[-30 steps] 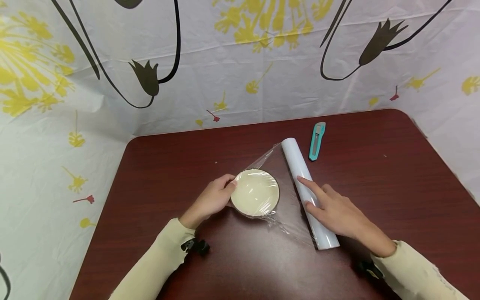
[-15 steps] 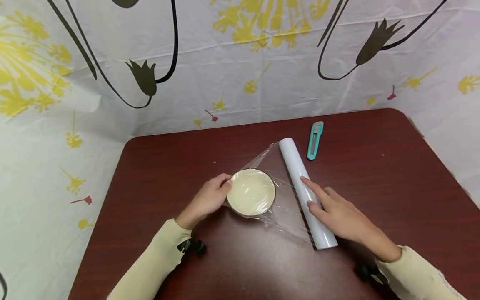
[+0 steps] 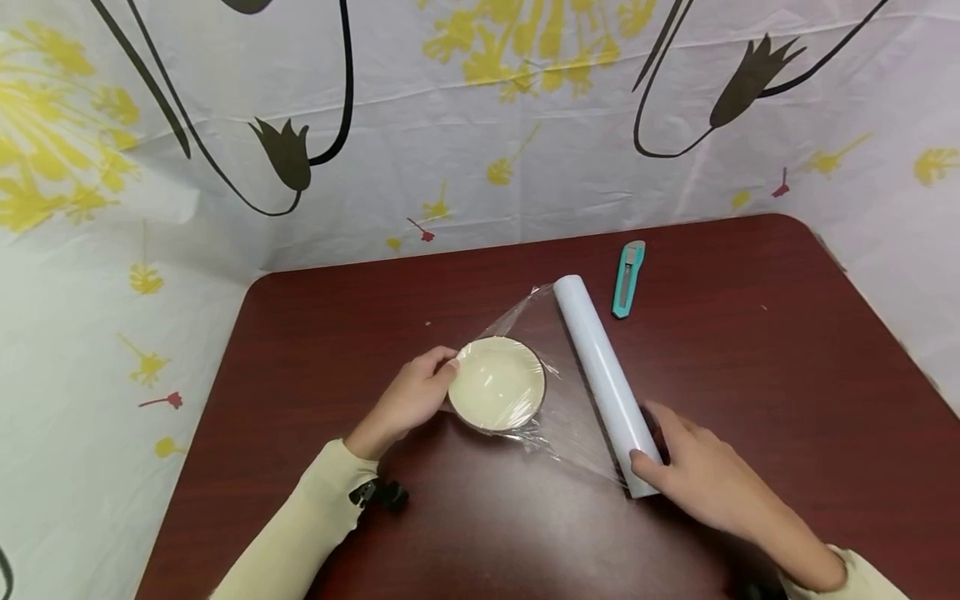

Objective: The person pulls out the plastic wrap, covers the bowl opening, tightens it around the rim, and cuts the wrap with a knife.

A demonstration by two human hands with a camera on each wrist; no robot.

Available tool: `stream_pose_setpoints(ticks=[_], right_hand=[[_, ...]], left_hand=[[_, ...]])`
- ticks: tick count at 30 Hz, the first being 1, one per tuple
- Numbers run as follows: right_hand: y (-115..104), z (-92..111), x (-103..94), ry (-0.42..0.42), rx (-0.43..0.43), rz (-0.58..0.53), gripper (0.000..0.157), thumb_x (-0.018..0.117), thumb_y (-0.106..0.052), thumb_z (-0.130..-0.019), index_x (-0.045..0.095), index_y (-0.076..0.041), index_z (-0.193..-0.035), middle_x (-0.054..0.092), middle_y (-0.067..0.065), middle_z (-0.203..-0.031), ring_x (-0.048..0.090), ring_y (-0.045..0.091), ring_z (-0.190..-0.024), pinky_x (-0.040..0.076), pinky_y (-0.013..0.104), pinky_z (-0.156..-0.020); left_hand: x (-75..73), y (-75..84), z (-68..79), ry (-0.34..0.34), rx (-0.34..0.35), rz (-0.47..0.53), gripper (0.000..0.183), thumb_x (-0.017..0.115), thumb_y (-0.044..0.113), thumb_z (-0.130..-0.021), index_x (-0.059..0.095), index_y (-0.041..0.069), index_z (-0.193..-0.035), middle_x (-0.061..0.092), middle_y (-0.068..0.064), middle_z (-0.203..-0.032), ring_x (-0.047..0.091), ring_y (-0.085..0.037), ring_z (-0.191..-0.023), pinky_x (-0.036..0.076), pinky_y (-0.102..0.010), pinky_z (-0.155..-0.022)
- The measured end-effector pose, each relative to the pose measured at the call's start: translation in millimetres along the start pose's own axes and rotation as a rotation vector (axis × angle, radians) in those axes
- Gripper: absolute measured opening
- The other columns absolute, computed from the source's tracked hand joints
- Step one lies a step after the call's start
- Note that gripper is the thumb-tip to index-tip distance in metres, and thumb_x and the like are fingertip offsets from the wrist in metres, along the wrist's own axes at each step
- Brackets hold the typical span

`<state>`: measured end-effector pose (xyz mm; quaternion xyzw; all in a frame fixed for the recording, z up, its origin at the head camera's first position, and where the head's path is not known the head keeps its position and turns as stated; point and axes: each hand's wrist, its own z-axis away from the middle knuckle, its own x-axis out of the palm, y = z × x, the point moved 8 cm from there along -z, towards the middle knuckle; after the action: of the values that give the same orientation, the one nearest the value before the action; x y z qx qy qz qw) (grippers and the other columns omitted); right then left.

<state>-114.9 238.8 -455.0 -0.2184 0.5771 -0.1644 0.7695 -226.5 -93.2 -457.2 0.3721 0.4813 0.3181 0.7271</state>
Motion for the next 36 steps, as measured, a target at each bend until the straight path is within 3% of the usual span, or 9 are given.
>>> stream_pose_setpoints(ticks=[6, 13, 19, 22, 26, 28, 31, 36], right_hand=[[-2.6, 12.4, 4.3, 0.043, 0.003, -0.002, 0.072, 0.072, -0.041, -0.104, 0.048, 0.001, -0.158, 0.068, 0.024, -0.138, 0.071, 0.033, -0.108, 0.056, 0.058, -0.087], [-4.7, 8.6, 3.6, 0.087, -0.012, -0.006, 0.071, 0.073, -0.041, -0.103, 0.051, 0.001, -0.155, 0.067, 0.024, -0.136, 0.070, 0.035, -0.105, 0.056, 0.059, -0.085], [-2.9, -1.1, 0.1, 0.096, 0.014, -0.007, 0.073, 0.072, -0.041, -0.103, 0.049, 0.001, -0.158, 0.063, 0.027, -0.134, 0.068, 0.039, -0.098, 0.056, 0.060, -0.081], [-3.7, -7.2, -0.8, 0.090, 0.019, -0.009, 0.074, 0.073, -0.041, -0.102, 0.048, 0.000, -0.158, 0.063, 0.026, -0.134, 0.068, 0.039, -0.099, 0.056, 0.059, -0.081], [-4.7, -17.2, -5.0, 0.093, 0.010, -0.010, 0.073, 0.074, -0.040, -0.102, 0.049, 0.002, -0.157, 0.066, 0.025, -0.130, 0.069, 0.038, -0.099, 0.057, 0.058, -0.080], [-4.3, -22.5, -7.2, 0.089, 0.006, -0.014, 0.073, 0.074, -0.040, -0.102, 0.049, 0.003, -0.156, 0.068, 0.025, -0.128, 0.070, 0.037, -0.099, 0.057, 0.058, -0.079], [-3.0, -29.7, -9.8, 0.083, 0.001, -0.011, 0.075, 0.075, -0.040, -0.102, 0.049, 0.005, -0.155, 0.069, 0.026, -0.127, 0.071, 0.037, -0.100, 0.057, 0.059, -0.079], [-1.5, -39.7, -10.4, 0.054, 0.005, 0.005, 0.079, 0.075, -0.042, -0.101, 0.047, 0.008, -0.156, 0.069, 0.030, -0.127, 0.071, 0.039, -0.101, 0.057, 0.060, -0.080]], left_hand=[[-1.6, 0.7, 1.2, 0.009, -0.001, -0.001, 0.035, 0.052, 0.019, -0.116, 0.066, -0.001, -0.142, 0.073, -0.014, -0.115, 0.072, -0.019, -0.089, 0.063, -0.037, -0.081], [-2.9, -0.5, -2.2, 0.021, -0.003, 0.031, 0.035, 0.053, 0.018, -0.116, 0.065, -0.002, -0.143, 0.072, -0.016, -0.117, 0.073, -0.020, -0.086, 0.064, -0.036, -0.076], [-8.8, 5.4, -10.0, 0.057, 0.052, -0.062, 0.036, 0.053, 0.021, -0.116, 0.068, 0.000, -0.141, 0.073, -0.015, -0.122, 0.071, -0.023, -0.098, 0.059, -0.039, -0.091], [-11.3, -14.4, -32.0, 0.090, 0.093, -0.125, 0.037, 0.054, 0.029, -0.116, 0.071, 0.005, -0.138, 0.074, -0.010, -0.123, 0.070, -0.021, -0.104, 0.056, -0.041, -0.095], [-12.1, -53.2, -72.0, 0.123, 0.125, -0.158, 0.037, 0.055, 0.041, -0.115, 0.075, 0.016, -0.134, 0.074, -0.001, -0.123, 0.068, -0.017, -0.107, 0.055, -0.043, -0.096], [-12.5, -56.8, -81.0, 0.123, 0.129, -0.158, 0.038, 0.054, 0.042, -0.115, 0.074, 0.018, -0.135, 0.074, -0.001, -0.126, 0.068, -0.019, -0.110, 0.055, -0.045, -0.097], [-13.9, -45.0, -80.1, 0.104, 0.129, -0.145, 0.040, 0.053, 0.039, -0.116, 0.073, 0.012, -0.137, 0.074, -0.007, -0.127, 0.069, -0.022, -0.105, 0.058, -0.043, -0.090], [-19.6, -1.2, -53.6, 0.074, 0.082, -0.095, 0.038, 0.051, 0.024, -0.117, 0.068, 0.001, -0.141, 0.072, -0.017, -0.130, 0.070, -0.025, -0.099, 0.060, -0.038, -0.083]])
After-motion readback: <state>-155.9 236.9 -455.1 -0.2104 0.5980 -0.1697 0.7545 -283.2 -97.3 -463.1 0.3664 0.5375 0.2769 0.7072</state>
